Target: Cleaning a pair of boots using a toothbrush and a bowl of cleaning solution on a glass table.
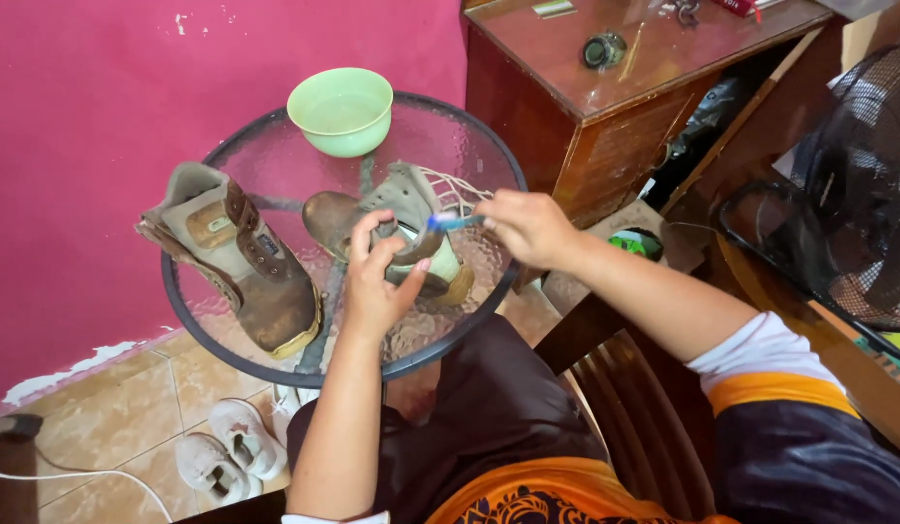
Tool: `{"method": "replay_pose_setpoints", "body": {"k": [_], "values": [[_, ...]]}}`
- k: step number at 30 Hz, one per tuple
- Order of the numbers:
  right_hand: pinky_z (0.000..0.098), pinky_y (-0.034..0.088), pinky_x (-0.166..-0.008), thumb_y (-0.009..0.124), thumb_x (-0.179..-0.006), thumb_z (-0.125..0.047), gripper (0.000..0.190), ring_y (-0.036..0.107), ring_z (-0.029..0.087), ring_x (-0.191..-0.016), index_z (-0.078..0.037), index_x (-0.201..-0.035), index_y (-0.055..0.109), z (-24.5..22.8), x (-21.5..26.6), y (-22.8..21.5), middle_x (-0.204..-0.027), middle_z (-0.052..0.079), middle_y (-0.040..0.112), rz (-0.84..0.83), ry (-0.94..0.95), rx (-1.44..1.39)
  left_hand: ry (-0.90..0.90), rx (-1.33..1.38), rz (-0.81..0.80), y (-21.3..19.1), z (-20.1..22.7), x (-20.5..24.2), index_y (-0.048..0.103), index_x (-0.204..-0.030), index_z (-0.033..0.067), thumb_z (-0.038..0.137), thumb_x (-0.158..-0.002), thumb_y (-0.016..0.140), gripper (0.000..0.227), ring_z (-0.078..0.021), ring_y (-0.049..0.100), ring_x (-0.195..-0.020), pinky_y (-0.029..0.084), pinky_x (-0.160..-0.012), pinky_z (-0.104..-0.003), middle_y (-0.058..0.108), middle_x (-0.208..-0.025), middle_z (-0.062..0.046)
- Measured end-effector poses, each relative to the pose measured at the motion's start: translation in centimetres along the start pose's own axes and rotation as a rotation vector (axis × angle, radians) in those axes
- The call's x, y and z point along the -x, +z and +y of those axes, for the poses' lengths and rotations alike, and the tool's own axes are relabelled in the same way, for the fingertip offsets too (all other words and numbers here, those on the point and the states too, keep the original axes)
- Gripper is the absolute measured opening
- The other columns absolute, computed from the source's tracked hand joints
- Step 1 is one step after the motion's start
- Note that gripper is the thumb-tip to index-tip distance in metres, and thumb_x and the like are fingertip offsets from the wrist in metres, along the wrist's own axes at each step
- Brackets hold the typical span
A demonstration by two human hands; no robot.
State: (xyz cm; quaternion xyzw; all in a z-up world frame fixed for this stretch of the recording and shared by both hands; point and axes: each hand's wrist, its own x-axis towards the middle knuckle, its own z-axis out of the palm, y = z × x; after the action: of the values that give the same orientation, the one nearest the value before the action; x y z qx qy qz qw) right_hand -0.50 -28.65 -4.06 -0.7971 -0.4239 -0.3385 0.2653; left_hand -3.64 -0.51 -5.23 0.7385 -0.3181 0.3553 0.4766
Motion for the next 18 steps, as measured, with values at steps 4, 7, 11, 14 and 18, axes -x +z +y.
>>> {"method": "replay_pose_setpoints", "body": {"k": [4,7,11,14,18], "values": [[0.0431,0.054,-0.058,0.057,-0.104,-0.021,0.021,0.064,0.032,-0.066,-0.009,-0.111,0.073,-2.6,-1.2,-0.9,-0.077,0.007,0.057,-0.064,-0.055,0.000,-0.003,0.007,-0.016,-0.2,0.1,0.1,0.061,-0.095,0.0128,0.030,-0.082,0.082,0.029,-0.0404,0.065,-0.117,0.052,-0.098,-0.049,0.056,-0.136,-0.014],[0.0468,0.052,-0.057,0.055,-0.104,-0.014,0.021,0.065,0.038,-0.067,-0.004,-0.113,0.070,-0.5,-0.4,-0.3,-0.077,0.012,0.060,-0.072,0.017,-0.040,0.007,-0.001,0.003,-0.3,0.0,0.1,0.062,-0.096,0.0130,0.027,-0.086,0.080,0.025,-0.0398,0.065,-0.117,0.052,-0.099,-0.048,0.055,-0.136,-0.014],[0.0441,0.054,-0.061,0.055,-0.105,-0.019,0.022,0.066,0.034,-0.071,-0.008,-0.115,0.072,-2.4,-0.6,-0.5,-0.080,0.009,0.060,-0.073,-0.019,0.015,0.007,0.015,0.007,0.1,-0.4,0.3,0.062,-0.096,0.0135,0.029,-0.084,0.080,0.026,-0.0398,0.064,-0.118,0.052,-0.099,-0.048,0.054,-0.138,-0.013],[0.0452,0.054,-0.061,0.054,-0.105,-0.015,0.022,0.065,0.036,-0.070,-0.005,-0.114,0.071,-0.6,-0.3,-0.1,-0.079,0.011,0.059,-0.063,0.005,-0.016,0.021,0.004,0.003,-0.1,-0.1,0.3,0.061,-0.097,0.0125,0.027,-0.085,0.078,0.025,-0.0421,0.063,-0.119,0.051,-0.098,-0.050,0.054,-0.137,-0.015],[0.0473,0.054,-0.062,0.061,-0.102,-0.013,0.020,0.067,0.039,-0.074,-0.004,-0.116,0.071,1.9,1.3,1.0,-0.082,0.013,0.062,0.026,0.075,0.019,0.031,0.006,0.010,-0.1,-0.2,0.4,0.060,-0.096,0.0116,0.029,-0.087,0.078,0.026,-0.0423,0.063,-0.118,0.051,-0.098,-0.049,0.054,-0.137,-0.016]]}}
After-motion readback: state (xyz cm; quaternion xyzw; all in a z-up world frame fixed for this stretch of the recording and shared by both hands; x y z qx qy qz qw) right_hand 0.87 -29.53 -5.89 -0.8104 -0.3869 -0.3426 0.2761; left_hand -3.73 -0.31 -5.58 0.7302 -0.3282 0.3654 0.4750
